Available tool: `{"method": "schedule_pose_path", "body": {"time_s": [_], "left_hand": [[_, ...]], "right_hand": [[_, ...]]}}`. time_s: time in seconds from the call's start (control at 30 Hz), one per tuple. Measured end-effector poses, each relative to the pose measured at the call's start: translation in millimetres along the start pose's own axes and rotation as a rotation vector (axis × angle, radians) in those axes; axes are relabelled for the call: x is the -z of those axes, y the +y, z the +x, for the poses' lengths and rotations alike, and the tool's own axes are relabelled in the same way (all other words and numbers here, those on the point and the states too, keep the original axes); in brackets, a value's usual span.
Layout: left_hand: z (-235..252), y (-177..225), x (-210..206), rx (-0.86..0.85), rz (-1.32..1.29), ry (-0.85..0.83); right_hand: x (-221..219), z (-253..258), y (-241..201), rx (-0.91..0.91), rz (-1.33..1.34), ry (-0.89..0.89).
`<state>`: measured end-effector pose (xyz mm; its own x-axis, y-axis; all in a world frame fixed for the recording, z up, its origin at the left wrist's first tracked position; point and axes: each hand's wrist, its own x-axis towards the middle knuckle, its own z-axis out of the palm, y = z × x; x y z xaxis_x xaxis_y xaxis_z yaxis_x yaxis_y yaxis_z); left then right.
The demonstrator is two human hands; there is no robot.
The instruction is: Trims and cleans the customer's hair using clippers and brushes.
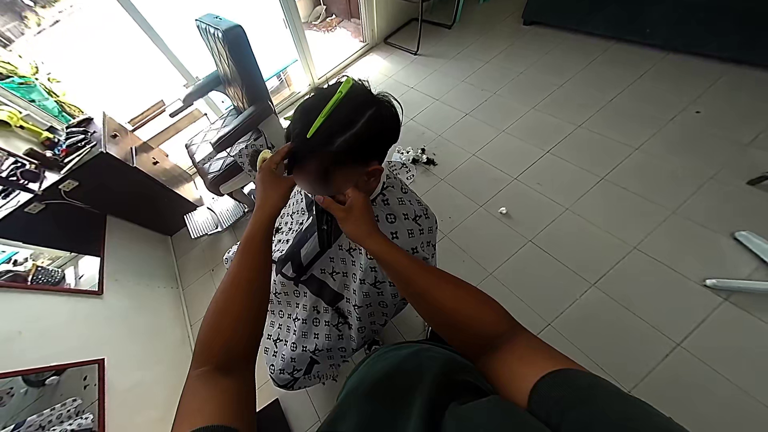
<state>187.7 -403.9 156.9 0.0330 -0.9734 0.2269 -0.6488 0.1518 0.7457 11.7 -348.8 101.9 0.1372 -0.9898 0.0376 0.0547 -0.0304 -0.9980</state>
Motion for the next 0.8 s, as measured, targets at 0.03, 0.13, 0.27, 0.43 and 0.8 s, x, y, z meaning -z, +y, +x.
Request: {"method": "schedule_pose_path", "body": {"time_s": [0.03,0.13,0.27,0.43,0.8], "left_hand": [[0.3,-0.4,-0.2,0.0,0.001,0.0],[0.6,0.1,-0.2,0.004,-0.007,-0.001],[1.4,-2.0,-0.9,0.0,-0.016,-0.002],[1.7,-2.0,-0.7,0.006,-0.01,0.003],[1.0,-2.1,-1.0,0.023,-0.043,-0.001]], "right_hand": [[1.0,-0.2,-0.2,-0.016,-0.001,-0.001],[3.6,-2.1,1.1,-0.022,0.003,0.0],[4.9,-1.5,2.9,0.009,0.011,0.002],[7.3,0.1,5.4,-0.009,0.028,0.011],[10.1,-5.8,10.1,-0.053,0.247,-0.015]]}}
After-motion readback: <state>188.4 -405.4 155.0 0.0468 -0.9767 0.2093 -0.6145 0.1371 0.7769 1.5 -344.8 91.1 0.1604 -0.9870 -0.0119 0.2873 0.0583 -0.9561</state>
